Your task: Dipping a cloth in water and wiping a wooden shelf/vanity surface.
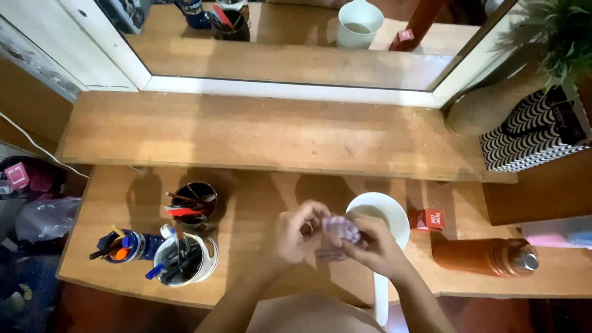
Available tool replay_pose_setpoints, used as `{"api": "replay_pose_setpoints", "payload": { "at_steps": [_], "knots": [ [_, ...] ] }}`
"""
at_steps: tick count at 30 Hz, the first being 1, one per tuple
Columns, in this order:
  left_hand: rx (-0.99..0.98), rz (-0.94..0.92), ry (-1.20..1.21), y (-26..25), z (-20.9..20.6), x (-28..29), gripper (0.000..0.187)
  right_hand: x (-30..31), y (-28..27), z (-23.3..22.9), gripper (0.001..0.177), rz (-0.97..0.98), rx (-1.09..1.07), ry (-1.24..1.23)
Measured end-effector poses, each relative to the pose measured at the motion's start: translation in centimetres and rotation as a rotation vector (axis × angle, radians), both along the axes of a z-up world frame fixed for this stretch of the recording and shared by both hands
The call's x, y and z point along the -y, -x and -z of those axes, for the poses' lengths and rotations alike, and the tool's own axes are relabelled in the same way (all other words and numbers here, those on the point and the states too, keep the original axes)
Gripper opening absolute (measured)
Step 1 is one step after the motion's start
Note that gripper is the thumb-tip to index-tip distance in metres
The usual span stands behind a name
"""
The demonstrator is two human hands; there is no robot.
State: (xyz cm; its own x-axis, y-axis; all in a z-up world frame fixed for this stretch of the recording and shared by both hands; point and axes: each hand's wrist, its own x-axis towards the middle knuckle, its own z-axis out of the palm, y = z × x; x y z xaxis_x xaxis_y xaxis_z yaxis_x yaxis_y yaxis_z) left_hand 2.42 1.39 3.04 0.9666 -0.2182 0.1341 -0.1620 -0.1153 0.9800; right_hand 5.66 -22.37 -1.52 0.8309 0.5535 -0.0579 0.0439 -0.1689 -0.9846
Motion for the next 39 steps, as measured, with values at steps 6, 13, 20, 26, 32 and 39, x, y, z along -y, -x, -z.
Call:
{"api": "replay_pose_setpoints", "payload": {
  "at_steps": [6,13,20,26,32,39],
  "knots": [
    [0.401,0.087,-0.362,-2.3,4.0,-0.6,0.023,-1.0,-2.3,-5.1,0.018,-0.008,0.495,0.257],
    [-0.008,0.054,-0.02,-3.9,5.1,-0.6,0.041,-0.9,-4.9,-3.2,0.01,0.209,0.557,0.225],
    [-0.165,0.037,-0.253,-5.6,8.9,-2.9,0.033,-1.0,-8.0,-0.8,0.012,0.273,0.701,0.329],
    [-0.196,-0.184,-0.234,-6.7,10.1,-4.7,0.022,-0.5,-9.8,3.7,0.014,0.381,0.652,0.369],
    [-0.052,-0.356,-0.199,-9.1,13.2,-5.2,0.02,-1.3,-13.5,7.8,0.016,0.514,0.567,0.369],
    [-0.33,-0.538,-0.297,-14.8,13.9,-4.8,0.058,-6.8,-20.1,5.5,0.061,0.543,0.262,0.579]
  ]
}}
